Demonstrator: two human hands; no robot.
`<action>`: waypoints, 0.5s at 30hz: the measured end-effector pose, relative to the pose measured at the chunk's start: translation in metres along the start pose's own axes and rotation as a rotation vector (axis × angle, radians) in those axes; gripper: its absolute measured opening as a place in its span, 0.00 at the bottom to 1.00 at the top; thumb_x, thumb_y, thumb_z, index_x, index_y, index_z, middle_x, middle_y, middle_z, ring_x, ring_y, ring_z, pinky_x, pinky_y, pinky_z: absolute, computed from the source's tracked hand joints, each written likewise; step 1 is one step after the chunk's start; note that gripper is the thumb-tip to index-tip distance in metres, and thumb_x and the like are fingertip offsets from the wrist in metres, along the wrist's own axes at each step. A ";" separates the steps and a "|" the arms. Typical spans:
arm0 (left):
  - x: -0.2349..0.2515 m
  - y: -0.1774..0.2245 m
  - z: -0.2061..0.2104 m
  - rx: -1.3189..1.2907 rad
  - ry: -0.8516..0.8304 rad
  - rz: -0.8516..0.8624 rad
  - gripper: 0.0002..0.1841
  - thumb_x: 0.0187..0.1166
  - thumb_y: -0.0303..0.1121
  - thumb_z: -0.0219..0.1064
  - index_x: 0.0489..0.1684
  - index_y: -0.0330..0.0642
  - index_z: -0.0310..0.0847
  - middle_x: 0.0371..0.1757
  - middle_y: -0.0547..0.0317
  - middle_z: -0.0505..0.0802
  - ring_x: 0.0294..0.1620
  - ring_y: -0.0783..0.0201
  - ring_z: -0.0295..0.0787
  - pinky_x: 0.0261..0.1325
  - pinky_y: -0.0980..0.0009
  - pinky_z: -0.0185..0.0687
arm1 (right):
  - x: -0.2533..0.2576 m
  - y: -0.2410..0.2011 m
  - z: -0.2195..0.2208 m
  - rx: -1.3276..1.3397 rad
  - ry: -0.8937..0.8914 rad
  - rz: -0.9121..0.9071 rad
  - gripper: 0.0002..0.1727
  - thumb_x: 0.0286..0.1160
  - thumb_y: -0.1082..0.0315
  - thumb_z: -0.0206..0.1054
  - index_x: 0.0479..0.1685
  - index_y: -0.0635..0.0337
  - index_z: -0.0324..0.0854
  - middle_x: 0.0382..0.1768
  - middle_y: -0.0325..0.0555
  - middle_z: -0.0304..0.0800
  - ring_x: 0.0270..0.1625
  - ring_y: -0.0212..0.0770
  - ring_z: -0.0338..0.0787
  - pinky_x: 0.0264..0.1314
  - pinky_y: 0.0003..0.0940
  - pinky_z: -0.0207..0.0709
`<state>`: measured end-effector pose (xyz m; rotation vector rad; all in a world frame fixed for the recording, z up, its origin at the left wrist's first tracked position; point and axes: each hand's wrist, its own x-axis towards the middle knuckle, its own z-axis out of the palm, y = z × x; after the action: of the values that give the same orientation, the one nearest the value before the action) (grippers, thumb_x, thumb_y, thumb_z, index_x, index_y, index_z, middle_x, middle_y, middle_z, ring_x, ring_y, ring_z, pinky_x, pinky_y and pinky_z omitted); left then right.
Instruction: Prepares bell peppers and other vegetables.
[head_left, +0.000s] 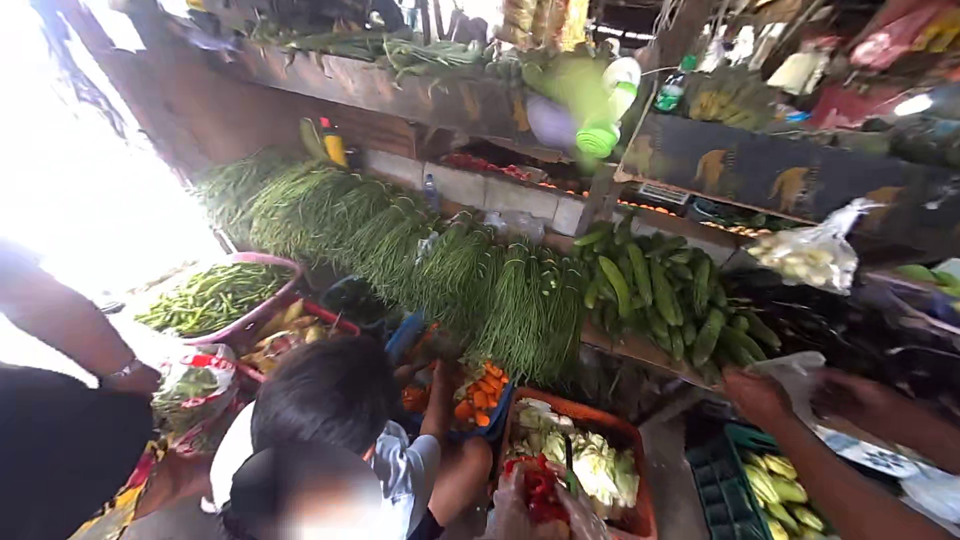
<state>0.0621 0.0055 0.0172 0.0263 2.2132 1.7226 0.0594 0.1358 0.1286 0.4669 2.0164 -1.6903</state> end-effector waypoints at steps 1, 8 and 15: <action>-0.001 -0.004 -0.001 -0.019 0.010 -0.001 0.49 0.53 0.42 0.89 0.79 0.31 0.69 0.70 0.21 0.80 0.71 0.29 0.78 0.74 0.40 0.75 | 0.026 0.052 0.000 0.052 0.019 -0.138 0.23 0.90 0.73 0.47 0.80 0.72 0.65 0.67 0.61 0.82 0.65 0.40 0.85 0.70 0.34 0.78; -0.011 -0.015 -0.007 -0.056 0.003 -0.046 0.52 0.52 0.45 0.88 0.82 0.33 0.65 0.72 0.25 0.79 0.73 0.35 0.78 0.75 0.44 0.75 | 0.045 0.098 0.012 0.154 0.064 -0.091 0.23 0.92 0.65 0.52 0.82 0.62 0.68 0.72 0.57 0.80 0.70 0.42 0.83 0.75 0.40 0.77; -0.017 -0.022 0.001 -0.061 0.045 -0.089 0.53 0.52 0.49 0.87 0.83 0.37 0.64 0.72 0.29 0.80 0.71 0.39 0.80 0.74 0.47 0.77 | 0.051 0.108 0.005 0.153 -0.068 -0.111 0.24 0.93 0.65 0.49 0.83 0.61 0.66 0.68 0.54 0.84 0.64 0.39 0.87 0.68 0.39 0.82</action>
<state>0.0824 -0.0033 0.0001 -0.1245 2.1577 1.7575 0.0756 0.1489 0.0113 0.3487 1.9048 -1.9110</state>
